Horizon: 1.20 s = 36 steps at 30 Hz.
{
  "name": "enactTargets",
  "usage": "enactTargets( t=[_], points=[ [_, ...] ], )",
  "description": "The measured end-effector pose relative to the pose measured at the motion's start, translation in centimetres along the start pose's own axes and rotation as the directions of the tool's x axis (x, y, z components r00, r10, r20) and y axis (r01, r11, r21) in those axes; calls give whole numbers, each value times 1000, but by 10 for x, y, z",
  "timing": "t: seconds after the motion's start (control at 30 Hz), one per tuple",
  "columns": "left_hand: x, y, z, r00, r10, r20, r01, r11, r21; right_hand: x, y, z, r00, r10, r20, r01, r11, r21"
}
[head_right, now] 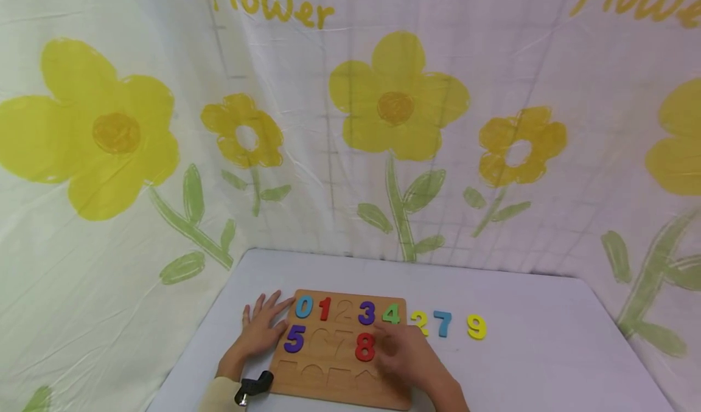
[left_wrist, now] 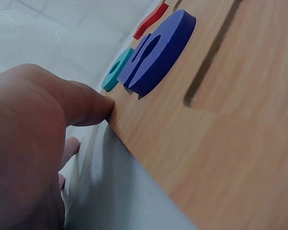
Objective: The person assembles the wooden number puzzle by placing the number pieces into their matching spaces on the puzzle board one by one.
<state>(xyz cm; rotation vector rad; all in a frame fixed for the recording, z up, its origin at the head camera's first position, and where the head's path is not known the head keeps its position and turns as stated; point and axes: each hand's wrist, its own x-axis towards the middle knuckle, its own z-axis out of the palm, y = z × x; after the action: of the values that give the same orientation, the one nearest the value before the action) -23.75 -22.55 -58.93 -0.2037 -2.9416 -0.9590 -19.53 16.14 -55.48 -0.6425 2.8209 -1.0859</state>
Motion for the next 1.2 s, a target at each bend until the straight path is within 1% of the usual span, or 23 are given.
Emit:
enactTargets(
  t=[0.07, 0.27, 0.37, 0.47, 0.6, 0.67, 0.77, 0.87, 0.97, 1.2],
  points=[
    [0, 0, 0, 1000, -9, 9, 9, 1000, 4, -4, 4, -10, 1000, 1, -2, -1, 1000, 16],
    [0, -1, 1, 1000, -11, 7, 11, 1000, -4, -17, 23, -41, 999, -33, 3, 33, 997, 67],
    [1, -2, 1, 1000, -14, 7, 14, 1000, -3, -25, 33, -53, 1000, -24, 3, 23, 997, 71],
    [1, -2, 2, 1000, -12, 6, 12, 1000, -3, -33, 40, -61, 1000, -21, 4, 21, 999, 37],
    [1, -2, 2, 1000, -17, 13, 17, 1000, -4, -44, 47, -69, 999, -8, 34, 7, 1000, 23],
    [1, -2, 2, 1000, -9, 5, 9, 1000, -2, -49, 49, -71, 999, 10, 53, -12, 999, 33],
    [1, -2, 1, 1000, -16, 7, 16, 1000, 5, -57, 54, -72, 996, 41, 81, -46, 997, 61],
    [1, -1, 0, 1000, -6, -4, 6, 1000, 4, -64, 58, -69, 994, 62, 89, -69, 994, 79],
    [1, -1, 0, 1000, -5, -1, 5, 1000, 1, -69, 64, -65, 993, 81, 89, -89, 992, 95],
    [0, -2, 2, 1000, 0, -3, 0, 1000, 1, -74, 77, -56, 991, 95, 93, -102, 992, 70]
  ],
)
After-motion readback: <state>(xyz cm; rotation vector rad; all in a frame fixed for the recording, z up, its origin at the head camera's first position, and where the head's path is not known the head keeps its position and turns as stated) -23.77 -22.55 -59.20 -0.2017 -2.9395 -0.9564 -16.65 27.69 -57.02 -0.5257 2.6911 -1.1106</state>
